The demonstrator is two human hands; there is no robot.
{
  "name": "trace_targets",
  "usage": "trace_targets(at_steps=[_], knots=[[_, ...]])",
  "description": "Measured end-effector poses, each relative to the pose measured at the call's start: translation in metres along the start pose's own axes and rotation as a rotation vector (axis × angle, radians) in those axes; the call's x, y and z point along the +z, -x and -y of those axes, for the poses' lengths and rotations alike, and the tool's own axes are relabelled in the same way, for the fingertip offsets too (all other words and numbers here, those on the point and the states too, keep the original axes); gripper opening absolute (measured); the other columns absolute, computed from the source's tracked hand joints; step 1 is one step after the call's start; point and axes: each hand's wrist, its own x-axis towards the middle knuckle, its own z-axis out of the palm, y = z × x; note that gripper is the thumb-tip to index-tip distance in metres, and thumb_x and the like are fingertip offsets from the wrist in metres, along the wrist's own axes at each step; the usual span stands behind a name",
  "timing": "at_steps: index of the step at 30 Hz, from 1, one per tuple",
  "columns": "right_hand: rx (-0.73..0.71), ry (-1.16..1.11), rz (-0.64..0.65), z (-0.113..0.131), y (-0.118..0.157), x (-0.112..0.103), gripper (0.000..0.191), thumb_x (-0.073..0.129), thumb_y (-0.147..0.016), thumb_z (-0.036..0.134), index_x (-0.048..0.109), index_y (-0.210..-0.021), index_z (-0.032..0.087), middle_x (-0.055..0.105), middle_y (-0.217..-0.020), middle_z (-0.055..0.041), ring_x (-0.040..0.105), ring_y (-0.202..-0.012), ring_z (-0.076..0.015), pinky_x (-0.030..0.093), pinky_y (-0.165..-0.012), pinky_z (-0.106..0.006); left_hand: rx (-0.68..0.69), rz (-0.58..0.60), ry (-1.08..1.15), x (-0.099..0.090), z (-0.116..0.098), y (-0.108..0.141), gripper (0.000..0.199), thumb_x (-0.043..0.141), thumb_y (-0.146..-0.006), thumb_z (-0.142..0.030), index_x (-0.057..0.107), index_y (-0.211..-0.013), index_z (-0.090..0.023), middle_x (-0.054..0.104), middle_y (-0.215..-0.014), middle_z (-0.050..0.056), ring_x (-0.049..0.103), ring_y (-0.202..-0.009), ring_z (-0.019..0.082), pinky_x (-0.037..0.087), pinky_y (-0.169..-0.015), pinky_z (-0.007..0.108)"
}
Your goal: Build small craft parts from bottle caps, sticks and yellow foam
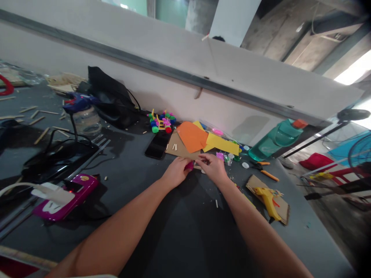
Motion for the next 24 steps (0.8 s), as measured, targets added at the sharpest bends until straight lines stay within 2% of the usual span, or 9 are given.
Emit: trace_targets(at_steps=[3,6,8,10,12,16,20,24], knots=[[0.021,0.075,0.052,-0.009,0.001,-0.016,0.041,0.062,-0.076,0.04,0.061,-0.111,0.019,0.068,-0.084,-0.0048,0.059,-0.071,-0.0182,0.046,-0.066,-0.03,0.011,-0.005,0.016,0.001,0.001,0.0,0.028,0.056,-0.081,-0.014,0.059,-0.108,-0.02,0.064,-0.108,0.006,0.054,-0.104,0.021,0.044,-0.091,0.036],[-0.023,0.208,0.174,-0.014,0.011,-0.027,0.048,0.068,-0.069,0.035,0.059,-0.112,0.017,0.065,-0.099,-0.0083,0.058,-0.086,-0.0221,0.045,-0.076,-0.033,-0.017,0.012,0.028,0.003,0.003,0.0,0.031,0.055,-0.082,-0.013,0.059,-0.111,-0.022,0.064,-0.111,0.005,0.055,-0.105,0.021,0.044,-0.093,0.037],[-0.035,0.26,0.255,-0.011,0.021,-0.029,0.039,0.067,-0.069,0.03,0.061,-0.106,0.018,0.065,-0.099,-0.0081,0.057,-0.089,-0.0222,0.044,-0.077,-0.032,-0.032,0.034,0.05,0.004,0.004,0.001,0.035,0.052,-0.083,-0.012,0.056,-0.116,-0.023,0.062,-0.116,0.005,0.055,-0.108,0.02,0.043,-0.095,0.037],[-0.021,0.293,0.298,-0.004,0.032,-0.027,0.02,0.064,-0.073,0.026,0.063,-0.091,0.02,0.065,-0.088,-0.0056,0.058,-0.084,-0.0207,0.043,-0.073,-0.03,-0.032,0.045,0.063,0.004,0.004,0.001,0.039,0.05,-0.084,-0.01,0.052,-0.121,-0.023,0.059,-0.121,0.005,0.053,-0.111,0.02,0.042,-0.096,0.037],[0.019,0.311,0.291,0.006,0.04,-0.023,0.007,0.063,-0.074,0.025,0.061,-0.079,0.021,0.065,-0.079,-0.0036,0.058,-0.078,-0.0194,0.041,-0.067,-0.028,-0.045,0.009,0.038,0.003,0.004,0.001,0.039,0.051,-0.084,-0.011,0.052,-0.121,-0.022,0.059,-0.119,0.006,0.052,-0.112,0.021,0.042,-0.096,0.037],[0.172,0.273,0.248,0.026,0.051,-0.011,0.021,0.069,-0.071,0.038,0.056,-0.077,0.022,0.063,-0.069,-0.0014,0.059,-0.064,-0.0171,0.034,-0.054,-0.024,-0.094,-0.086,-0.023,0.0,0.003,0.001,0.028,0.054,-0.082,-0.013,0.058,-0.108,-0.019,0.061,-0.106,0.007,0.054,-0.104,0.022,0.044,-0.092,0.038],[0.267,0.251,0.227,0.034,0.053,0.002,0.027,0.066,-0.074,0.045,0.054,-0.077,0.021,0.064,-0.065,-0.001,0.06,-0.06,-0.0169,0.03,-0.052,-0.024,-0.074,-0.04,0.032,-0.002,0.001,0.001,0.029,0.051,-0.081,-0.01,0.057,-0.107,-0.021,0.061,-0.102,0.005,0.057,-0.097,0.02,0.047,-0.087,0.034],[0.293,0.268,0.216,0.033,0.049,0.009,0.026,0.063,-0.077,0.044,0.055,-0.077,0.02,0.065,-0.068,-0.0019,0.06,-0.063,-0.0164,0.029,-0.053,-0.023,-0.062,-0.022,0.069,-0.001,0.002,0.002,0.035,0.049,-0.08,-0.006,0.057,-0.11,-0.023,0.062,-0.106,0.004,0.057,-0.1,0.019,0.046,-0.089,0.033]])
